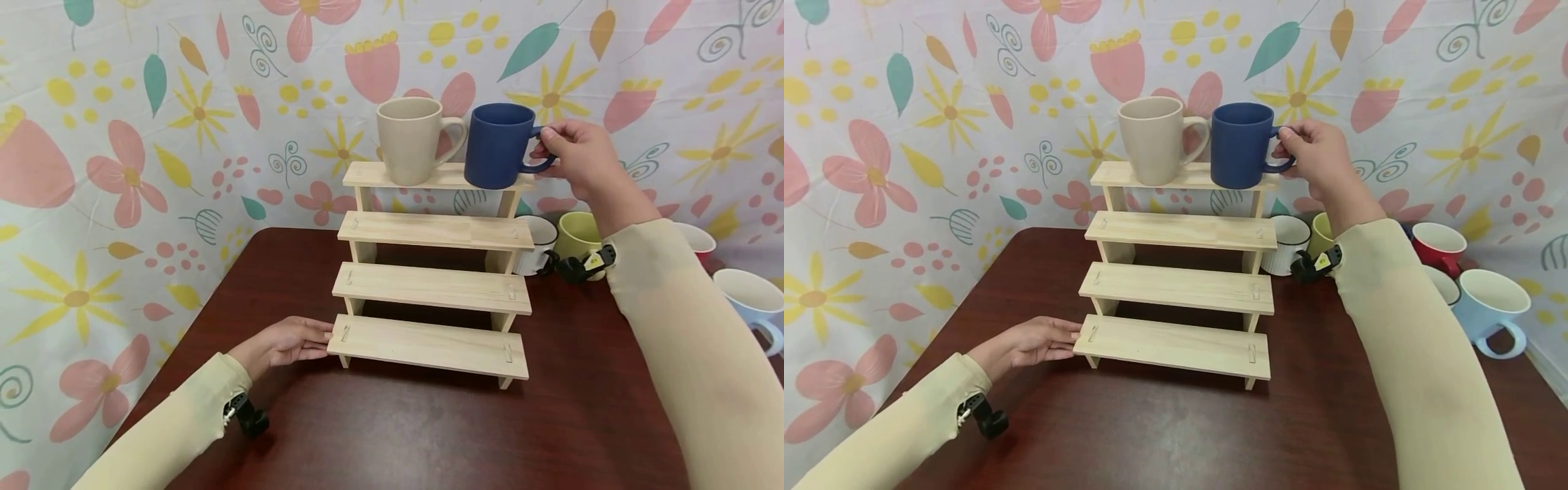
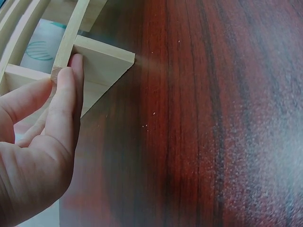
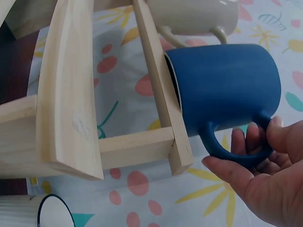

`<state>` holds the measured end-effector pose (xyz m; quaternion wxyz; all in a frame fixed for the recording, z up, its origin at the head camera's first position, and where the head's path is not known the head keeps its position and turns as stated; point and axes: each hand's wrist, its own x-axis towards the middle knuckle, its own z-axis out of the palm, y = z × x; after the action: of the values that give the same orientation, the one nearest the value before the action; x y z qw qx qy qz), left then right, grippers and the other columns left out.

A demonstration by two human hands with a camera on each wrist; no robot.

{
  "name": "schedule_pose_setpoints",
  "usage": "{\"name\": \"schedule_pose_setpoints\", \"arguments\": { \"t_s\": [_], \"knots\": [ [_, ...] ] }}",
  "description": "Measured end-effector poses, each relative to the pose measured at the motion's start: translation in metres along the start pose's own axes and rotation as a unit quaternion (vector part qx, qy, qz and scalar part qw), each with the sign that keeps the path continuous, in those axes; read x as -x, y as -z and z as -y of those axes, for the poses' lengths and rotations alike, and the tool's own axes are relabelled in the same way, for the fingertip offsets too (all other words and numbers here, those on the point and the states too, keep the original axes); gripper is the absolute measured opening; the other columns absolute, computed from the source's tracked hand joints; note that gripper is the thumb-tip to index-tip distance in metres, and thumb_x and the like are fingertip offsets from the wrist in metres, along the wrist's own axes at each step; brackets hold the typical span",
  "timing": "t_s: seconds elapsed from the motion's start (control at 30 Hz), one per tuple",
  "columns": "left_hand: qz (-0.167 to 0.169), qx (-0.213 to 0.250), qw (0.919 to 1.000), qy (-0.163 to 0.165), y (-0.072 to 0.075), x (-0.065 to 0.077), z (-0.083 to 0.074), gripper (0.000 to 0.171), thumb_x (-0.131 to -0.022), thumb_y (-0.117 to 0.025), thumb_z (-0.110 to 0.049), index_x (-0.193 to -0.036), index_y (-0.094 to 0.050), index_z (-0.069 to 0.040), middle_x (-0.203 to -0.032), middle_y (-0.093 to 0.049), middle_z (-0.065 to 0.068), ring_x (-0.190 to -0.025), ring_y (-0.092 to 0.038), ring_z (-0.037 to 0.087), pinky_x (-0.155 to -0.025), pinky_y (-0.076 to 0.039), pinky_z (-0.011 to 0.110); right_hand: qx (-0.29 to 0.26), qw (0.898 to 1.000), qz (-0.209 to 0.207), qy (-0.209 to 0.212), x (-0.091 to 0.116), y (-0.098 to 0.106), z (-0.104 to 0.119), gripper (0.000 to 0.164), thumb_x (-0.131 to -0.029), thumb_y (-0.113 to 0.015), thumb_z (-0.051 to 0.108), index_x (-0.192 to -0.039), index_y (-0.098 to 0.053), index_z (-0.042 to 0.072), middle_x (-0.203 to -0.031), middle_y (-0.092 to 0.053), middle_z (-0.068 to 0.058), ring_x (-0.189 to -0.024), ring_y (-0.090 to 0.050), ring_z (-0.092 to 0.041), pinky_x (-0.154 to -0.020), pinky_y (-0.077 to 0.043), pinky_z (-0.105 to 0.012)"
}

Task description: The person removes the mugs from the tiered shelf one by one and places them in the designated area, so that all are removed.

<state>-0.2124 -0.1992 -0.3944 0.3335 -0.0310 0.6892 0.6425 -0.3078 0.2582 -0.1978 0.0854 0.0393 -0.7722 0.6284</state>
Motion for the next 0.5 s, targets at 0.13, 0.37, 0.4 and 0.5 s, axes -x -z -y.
{"name": "schedule_pose_setpoints", "arguments": {
  "t_s": [0.13, 0.37, 0.4, 0.5],
  "knots": [
    [0.0, 0.001, 1.0, 0.0, 0.0, -0.0012, -0.0006, 0.054, -0.103, -0.05, -0.001, -0.151, -0.033, 0.016, -0.09, -0.072, -0.006, -0.084, -0.069, 0.005, -0.079, -0.06, 0.017, -0.057, 0.998, -0.012, -0.001, 0.0047, 0.0015, -0.0006, 0.018, -0.105, -0.053, 0.019, -0.094, -0.065, 0.016, -0.076, -0.064, 0.007, -0.069, -0.066, -0.004, -0.057, -0.059, -0.018],
    [-0.002, 0.006, 1.0, 0.002, 0.0029, -0.001, -0.0004, 0.054, -0.104, -0.049, -0.001, -0.152, -0.032, 0.015, -0.091, -0.072, -0.006, -0.084, -0.07, 0.005, -0.078, -0.06, 0.017, -0.061, 0.998, -0.019, 0.005, 0.0084, 0.003, 0.0, 0.022, -0.104, -0.055, 0.019, -0.088, -0.07, 0.019, -0.078, -0.064, 0.007, -0.072, -0.067, -0.002, -0.059, -0.059, -0.015],
    [-0.002, 0.007, 1.0, 0.002, 0.003, -0.0012, -0.0001, 0.054, -0.104, -0.049, 0.0, -0.152, -0.031, 0.015, -0.092, -0.073, -0.006, -0.084, -0.07, 0.005, -0.078, -0.06, 0.017, -0.06, 0.998, -0.019, 0.005, 0.0085, 0.003, -0.0002, 0.022, -0.104, -0.054, 0.019, -0.089, -0.07, 0.019, -0.078, -0.064, 0.007, -0.072, -0.067, -0.002, -0.06, -0.059, -0.015],
    [0.0, 0.011, 0.9999, 0.006, 0.0021, -0.0016, 0.0008, 0.055, -0.104, -0.049, 0.0, -0.153, -0.03, 0.015, -0.092, -0.073, -0.006, -0.083, -0.07, 0.005, -0.078, -0.06, 0.017, -0.07, 0.997, -0.017, 0.006, 0.0085, 0.0025, -0.0019, 0.021, -0.104, -0.054, 0.018, -0.089, -0.069, 0.018, -0.078, -0.063, 0.006, -0.072, -0.067, -0.002, -0.059, -0.059, -0.016]
  ]
}}
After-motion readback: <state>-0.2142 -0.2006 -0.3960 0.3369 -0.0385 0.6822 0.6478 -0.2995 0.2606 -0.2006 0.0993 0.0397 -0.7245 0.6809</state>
